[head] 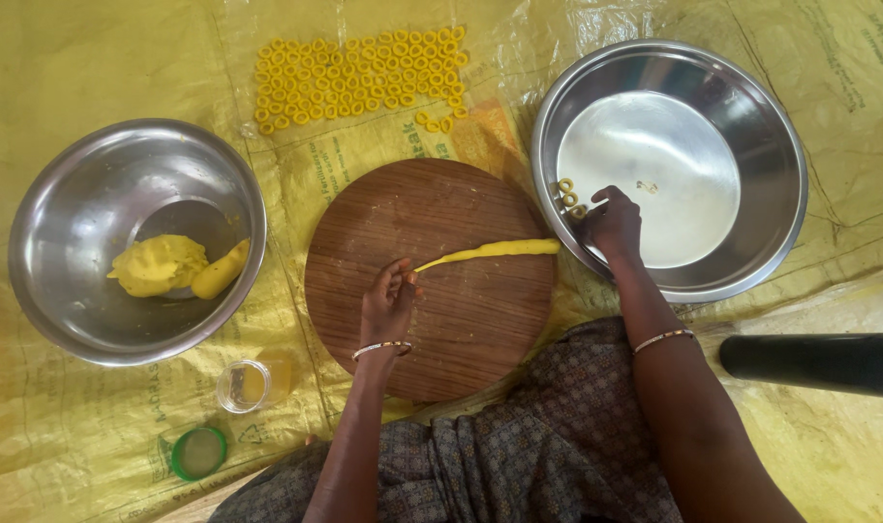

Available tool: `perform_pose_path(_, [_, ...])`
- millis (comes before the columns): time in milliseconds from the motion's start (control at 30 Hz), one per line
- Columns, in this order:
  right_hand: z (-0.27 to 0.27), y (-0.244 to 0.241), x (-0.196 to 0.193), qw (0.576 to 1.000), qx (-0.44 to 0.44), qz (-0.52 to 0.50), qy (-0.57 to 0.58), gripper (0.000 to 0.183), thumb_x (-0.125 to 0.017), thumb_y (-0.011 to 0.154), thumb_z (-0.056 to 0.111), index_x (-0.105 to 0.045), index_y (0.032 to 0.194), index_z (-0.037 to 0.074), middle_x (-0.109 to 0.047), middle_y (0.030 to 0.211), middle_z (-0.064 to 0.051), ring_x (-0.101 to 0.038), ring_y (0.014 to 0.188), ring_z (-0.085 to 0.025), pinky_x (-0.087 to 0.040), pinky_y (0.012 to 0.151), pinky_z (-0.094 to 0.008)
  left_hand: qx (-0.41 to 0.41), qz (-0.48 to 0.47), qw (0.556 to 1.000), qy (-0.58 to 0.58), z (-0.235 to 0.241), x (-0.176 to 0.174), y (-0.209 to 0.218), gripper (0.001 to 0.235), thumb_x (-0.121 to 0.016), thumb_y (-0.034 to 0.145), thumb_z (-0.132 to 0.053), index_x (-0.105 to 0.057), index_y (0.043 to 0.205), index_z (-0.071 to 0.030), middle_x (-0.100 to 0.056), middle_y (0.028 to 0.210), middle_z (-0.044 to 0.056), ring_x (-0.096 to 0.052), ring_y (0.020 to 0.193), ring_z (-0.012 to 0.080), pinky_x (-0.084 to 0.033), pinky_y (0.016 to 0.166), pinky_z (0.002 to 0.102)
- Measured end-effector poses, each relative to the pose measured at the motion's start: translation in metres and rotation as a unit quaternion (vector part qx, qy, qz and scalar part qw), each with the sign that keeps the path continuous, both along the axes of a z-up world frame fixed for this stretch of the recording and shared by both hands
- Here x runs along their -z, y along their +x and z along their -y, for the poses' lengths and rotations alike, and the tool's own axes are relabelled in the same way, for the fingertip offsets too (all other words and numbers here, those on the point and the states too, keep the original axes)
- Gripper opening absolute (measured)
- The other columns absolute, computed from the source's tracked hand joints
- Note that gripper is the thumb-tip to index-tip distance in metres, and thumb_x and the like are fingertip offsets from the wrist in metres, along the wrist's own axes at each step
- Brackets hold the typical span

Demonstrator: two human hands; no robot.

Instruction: The person rolls a yellow dough rope on a wooden board, pinches off small segments, and forms them into rings by hand. The finished rings are placed into a metal bowl to the right.

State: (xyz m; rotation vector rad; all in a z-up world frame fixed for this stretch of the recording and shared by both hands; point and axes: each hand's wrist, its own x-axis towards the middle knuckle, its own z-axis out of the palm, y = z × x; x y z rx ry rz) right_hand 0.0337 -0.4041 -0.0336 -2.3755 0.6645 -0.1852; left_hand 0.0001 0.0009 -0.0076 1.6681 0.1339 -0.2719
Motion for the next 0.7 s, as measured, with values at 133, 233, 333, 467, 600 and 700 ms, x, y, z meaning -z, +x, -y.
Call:
perform_pose_path(133, [0.008, 0.000, 0.008, 0.999, 0.018, 0.028, 0.005, 0.022, -0.072, 0.083, 0.002, -0.069, 0.105, 0.003, -0.075, 0.084, -0.014, -0.076, 0.076, -0.028, -0.059, 0.072, -0.041, -0.011, 0.009, 1.000, -0.024, -0.003, 0.011, 0.003, 0.037, -0.064, 0.099, -0.016, -0.063, 0.132, 0.000, -0.074, 0.104, 0.009, -0.074, 0.088, 0.0147, -0.059, 0.079, 0.027])
perform_pose_path(233, [0.008, -0.005, 0.000, 0.993, 0.014, 0.062, -0.104, 0.011, -0.077, 0.088, 0.004, -0.074, 0.098, 0.008, -0.076, 0.085, -0.013, -0.074, 0.079, -0.030, -0.058, 0.076, -0.042, -0.039, 0.048, 0.998, -0.026, -0.016, 0.020, 0.010, 0.034, -0.065, 0.098, -0.012, -0.065, 0.130, 0.001, -0.076, 0.103, 0.008, -0.074, 0.089, 0.0137, -0.060, 0.079, 0.026])
perform_pose_path(333, [-0.011, -0.015, -0.021, 0.987, -0.023, 0.113, -0.108, 0.011, -0.074, 0.095, 0.003, -0.076, 0.103, 0.011, -0.076, 0.088, -0.013, -0.074, 0.080, -0.030, -0.057, 0.076, -0.043, -0.078, 0.054, 0.994, -0.045, -0.032, 0.026, 0.017, 0.032, -0.065, 0.098, -0.011, -0.065, 0.128, 0.000, -0.075, 0.102, 0.007, -0.074, 0.089, 0.0123, -0.059, 0.079, 0.026])
perform_pose_path(467, [-0.064, -0.022, -0.055, 0.962, -0.147, 0.213, -0.092, 0.029, -0.067, 0.092, -0.005, -0.072, 0.118, 0.008, -0.073, 0.105, -0.018, -0.071, 0.090, -0.033, -0.059, 0.075, -0.042, -0.100, 0.046, 0.990, -0.086, -0.043, 0.026, 0.014, 0.031, -0.065, 0.098, -0.009, -0.065, 0.128, 0.000, -0.073, 0.103, 0.007, -0.072, 0.088, 0.0112, -0.059, 0.077, 0.026])
perform_pose_path(600, [-0.126, -0.037, -0.079, 0.935, -0.279, 0.201, -0.091, 0.025, -0.072, 0.091, 0.001, -0.071, 0.115, 0.006, -0.071, 0.112, -0.016, -0.065, 0.105, -0.036, -0.054, 0.090, -0.045, -0.105, 0.108, 0.982, -0.113, -0.046, 0.018, 0.005, 0.030, -0.065, 0.096, -0.007, -0.066, 0.125, 0.002, -0.074, 0.106, 0.005, -0.071, 0.093, 0.0084, -0.063, 0.082, 0.025])
perform_pose_path(700, [-0.148, -0.045, -0.094, 0.901, -0.361, 0.204, -0.131, 0.030, -0.074, 0.086, 0.002, -0.069, 0.116, 0.003, -0.069, 0.119, -0.017, -0.059, 0.115, -0.039, -0.049, 0.099, -0.048, -0.105, 0.109, 0.988, -0.039, -0.052, 0.010, -0.002, 0.027, -0.067, 0.096, -0.004, -0.070, 0.122, 0.002, -0.077, 0.101, 0.009, -0.072, 0.087, 0.0134, -0.057, 0.078, 0.028])
